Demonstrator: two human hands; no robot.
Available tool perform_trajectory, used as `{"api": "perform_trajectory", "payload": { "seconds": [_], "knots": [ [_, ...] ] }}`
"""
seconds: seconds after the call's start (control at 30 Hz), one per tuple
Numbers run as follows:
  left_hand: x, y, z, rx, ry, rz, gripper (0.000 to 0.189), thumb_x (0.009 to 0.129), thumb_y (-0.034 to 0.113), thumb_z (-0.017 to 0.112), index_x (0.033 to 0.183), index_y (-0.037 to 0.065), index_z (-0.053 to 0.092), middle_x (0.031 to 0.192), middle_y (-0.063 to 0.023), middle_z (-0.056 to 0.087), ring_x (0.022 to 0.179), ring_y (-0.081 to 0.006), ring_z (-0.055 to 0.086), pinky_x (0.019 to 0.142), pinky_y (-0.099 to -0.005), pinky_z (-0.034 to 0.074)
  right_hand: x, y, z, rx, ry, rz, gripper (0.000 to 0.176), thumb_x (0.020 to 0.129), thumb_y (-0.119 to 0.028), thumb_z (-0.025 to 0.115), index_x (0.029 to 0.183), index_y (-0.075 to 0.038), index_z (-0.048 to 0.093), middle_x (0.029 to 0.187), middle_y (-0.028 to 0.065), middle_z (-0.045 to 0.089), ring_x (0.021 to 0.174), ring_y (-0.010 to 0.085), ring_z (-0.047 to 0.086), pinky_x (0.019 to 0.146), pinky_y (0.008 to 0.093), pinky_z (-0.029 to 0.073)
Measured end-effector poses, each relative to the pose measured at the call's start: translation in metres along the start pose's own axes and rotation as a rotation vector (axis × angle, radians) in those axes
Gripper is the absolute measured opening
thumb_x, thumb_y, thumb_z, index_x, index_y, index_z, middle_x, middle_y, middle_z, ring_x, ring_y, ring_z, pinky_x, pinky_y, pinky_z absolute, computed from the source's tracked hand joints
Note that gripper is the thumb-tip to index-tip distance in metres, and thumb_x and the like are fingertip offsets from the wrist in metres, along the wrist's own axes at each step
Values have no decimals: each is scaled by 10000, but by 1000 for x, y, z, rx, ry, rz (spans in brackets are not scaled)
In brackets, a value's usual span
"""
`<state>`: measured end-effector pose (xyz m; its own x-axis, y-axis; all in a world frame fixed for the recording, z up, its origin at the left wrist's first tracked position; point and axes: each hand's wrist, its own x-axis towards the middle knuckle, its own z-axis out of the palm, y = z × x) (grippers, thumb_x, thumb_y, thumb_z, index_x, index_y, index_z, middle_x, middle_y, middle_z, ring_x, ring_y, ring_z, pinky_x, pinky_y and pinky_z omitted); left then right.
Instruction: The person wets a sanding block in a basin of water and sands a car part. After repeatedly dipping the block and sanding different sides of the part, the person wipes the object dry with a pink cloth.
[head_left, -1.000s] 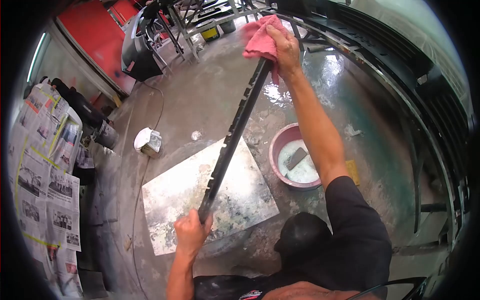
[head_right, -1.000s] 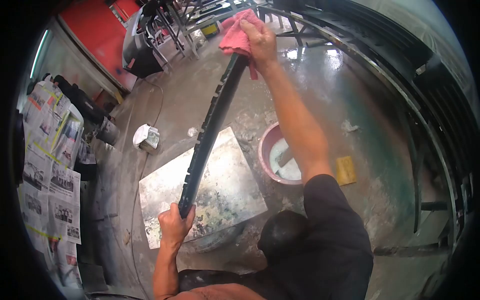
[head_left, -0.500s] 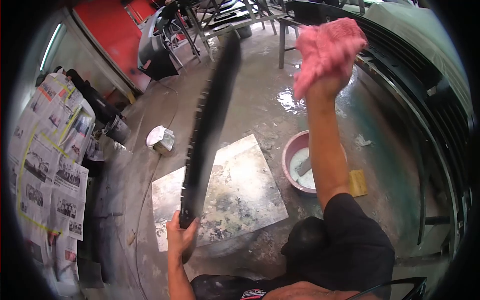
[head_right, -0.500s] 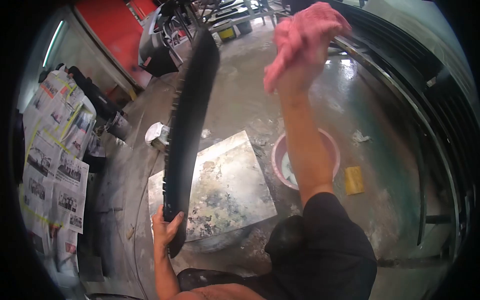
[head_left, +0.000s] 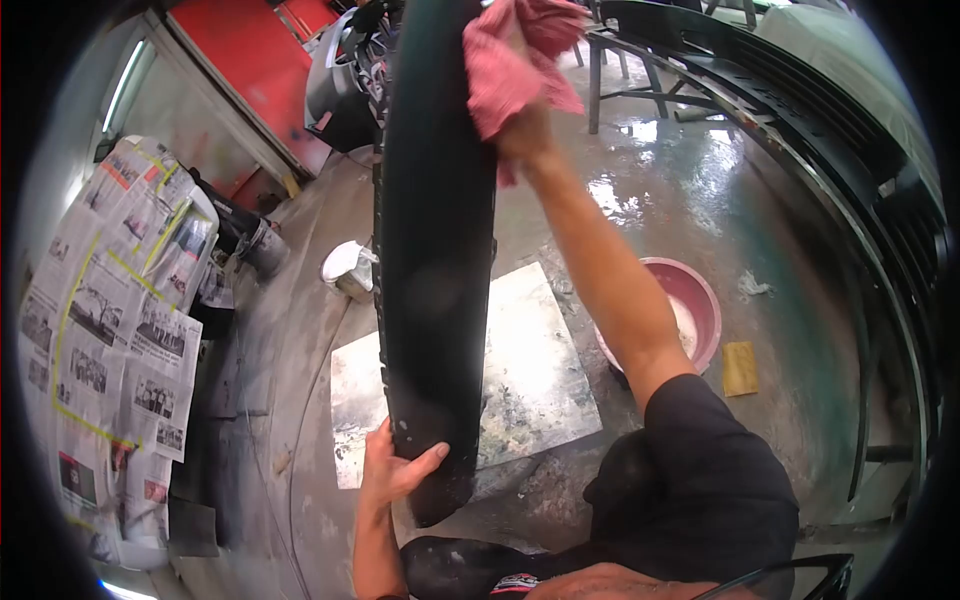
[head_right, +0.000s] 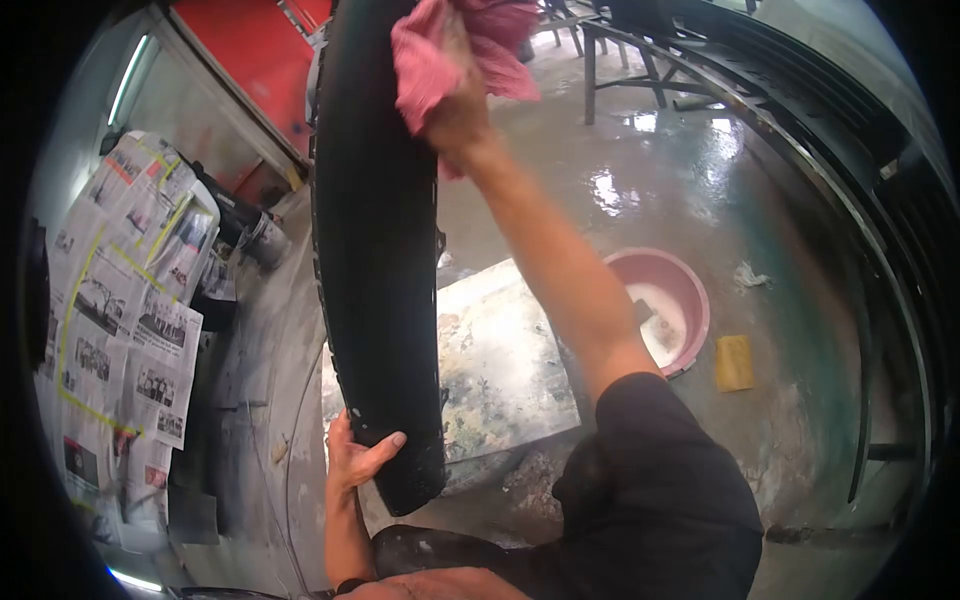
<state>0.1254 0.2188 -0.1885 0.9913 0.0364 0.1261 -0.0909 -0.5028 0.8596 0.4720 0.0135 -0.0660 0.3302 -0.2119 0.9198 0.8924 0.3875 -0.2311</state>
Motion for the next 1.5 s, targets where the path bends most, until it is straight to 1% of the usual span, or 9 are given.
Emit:
{"api": "perform_trajectory", "payload": {
  "seconds": [0.07, 0.1, 0.17, 0.3, 0.43, 0.77, 0.93, 0.97, 1.5],
  "knots": [
    [9, -4, 1, -27, 35, 0, 457, 799, 42, 807, 1201, -31, 603, 1082, -102, 712, 968, -166, 673, 879, -317, 544, -30, 1, 22, -296, -62, -38, 507, 890, -132, 664, 1357, 40, 565, 1536, 357, 330, 1442, 480, 336, 1183, 475, 310],
    [12, -4, 2, -58, 63, -4, 463, 801, 43, 807, 1205, -32, 595, 1084, -101, 710, 964, -168, 673, 879, -318, 545, -48, 5, 27, -629, -167, -463, 496, 900, -109, 639, 1353, 75, 552, 1532, 366, 326, 1445, 493, 318, 1186, 508, 301],
    [19, 0, 2, -101, 107, 6, 478, 806, 40, 801, 1220, -32, 573, 1088, -102, 705, 975, -172, 674, 887, -325, 548, -102, -24, 61, -216, -228, 6, 592, 951, -201, 562, 1423, 133, 431, 1521, 395, 313, 1443, 555, 260, 1206, 569, 217],
    [27, -25, -3, -117, 241, 107, 428, 817, 58, 791, 1183, -37, 589, 956, -84, 726, 849, -124, 673, 764, -292, 553, -227, -85, 84, -472, -497, -199, 501, 908, -152, 561, 1315, 138, 537, 1396, 377, 466, 1334, 528, 434, 1174, 566, 268],
    [26, -25, 2, 33, 292, 197, 483, 804, 110, 816, 1195, -43, 577, 895, -107, 735, 779, -129, 689, 703, -289, 552, -229, -108, 80, -74, -591, 107, 475, 856, -206, 678, 1287, -9, 641, 1269, 194, 630, 1231, 373, 571, 1069, 503, 412],
    [10, -20, 14, 481, 241, 100, 373, 832, 151, 781, 1080, -53, 590, 782, -189, 730, 682, -323, 740, 564, -359, 556, 1, 22, 55, -592, 164, 129, 705, 986, -365, 546, 1501, 75, 349, 1524, 343, 356, 1442, 451, 325, 1189, 425, 263],
    [13, -13, 18, 529, 243, 114, 346, 837, 150, 769, 1058, -44, 586, 709, -181, 703, 611, -338, 714, 535, -380, 537, 8, 7, 57, -327, 161, 271, 349, 1006, -287, 527, 1193, -1, 598, 948, 152, 707, 832, 253, 664, 801, 403, 524],
    [14, -16, 19, 538, 262, 111, 328, 840, 148, 763, 1042, -37, 583, 679, -178, 687, 584, -341, 702, 520, -387, 528, -9, 12, 53, -354, 37, 152, 370, 926, -241, 587, 1189, 17, 557, 1140, 306, 638, 976, 522, 625, 861, 504, 491],
    [23, -40, 19, 527, 401, 142, 255, 861, 143, 728, 997, 3, 563, 565, -147, 616, 514, -352, 654, 484, -423, 502, -217, -96, 122, -251, -153, 415, 564, 940, -40, 523, 1449, 118, 340, 1446, 376, 385, 1317, 553, 411, 1085, 466, 391]
  ]
}}
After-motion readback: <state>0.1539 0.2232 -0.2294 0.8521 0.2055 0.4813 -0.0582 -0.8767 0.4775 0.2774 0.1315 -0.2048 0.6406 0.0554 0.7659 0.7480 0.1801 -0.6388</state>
